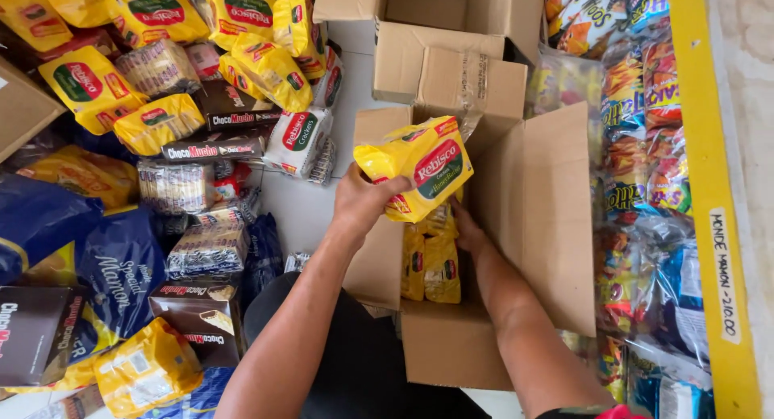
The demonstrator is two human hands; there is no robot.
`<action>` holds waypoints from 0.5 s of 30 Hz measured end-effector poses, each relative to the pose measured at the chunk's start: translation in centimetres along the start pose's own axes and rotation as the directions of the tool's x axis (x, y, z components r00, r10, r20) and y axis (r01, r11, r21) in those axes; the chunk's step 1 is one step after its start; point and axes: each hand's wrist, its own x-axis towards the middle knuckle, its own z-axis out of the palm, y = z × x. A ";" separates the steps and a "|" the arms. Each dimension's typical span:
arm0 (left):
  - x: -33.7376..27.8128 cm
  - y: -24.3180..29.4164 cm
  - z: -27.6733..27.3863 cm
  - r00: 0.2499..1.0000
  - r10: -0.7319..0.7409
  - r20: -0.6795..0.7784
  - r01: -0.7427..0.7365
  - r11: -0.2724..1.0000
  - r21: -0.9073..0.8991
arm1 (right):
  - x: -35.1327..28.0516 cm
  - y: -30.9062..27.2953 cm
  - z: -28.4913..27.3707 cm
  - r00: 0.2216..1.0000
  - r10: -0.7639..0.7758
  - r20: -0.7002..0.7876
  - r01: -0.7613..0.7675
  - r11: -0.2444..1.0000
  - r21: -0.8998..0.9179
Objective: Organizes various snack packs from shelves and the floor into cardboard boxes in a grocery store.
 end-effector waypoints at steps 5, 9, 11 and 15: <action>-0.3 -0.5 0.5 1.000 0.013 -0.018 -0.011 0.991 0.131 | 3.5 -1.4 -1.2 0.802 -0.593 -0.065 0.523 0.752 -0.400; 0.3 -0.1 0.4 1.000 -0.003 -0.012 0.005 0.980 0.200 | -8.4 -12.1 7.9 0.775 -0.568 -0.276 0.452 0.804 -0.386; 0.8 -0.6 0.0 0.999 -0.002 0.041 -0.008 0.971 0.240 | -17.1 -16.6 14.0 0.728 -0.620 0.293 0.685 0.636 -0.356; 0.1 -0.8 0.1 0.985 0.001 0.174 -0.042 0.971 0.235 | -23.3 -19.5 20.6 0.669 -0.318 0.671 0.739 0.373 -0.560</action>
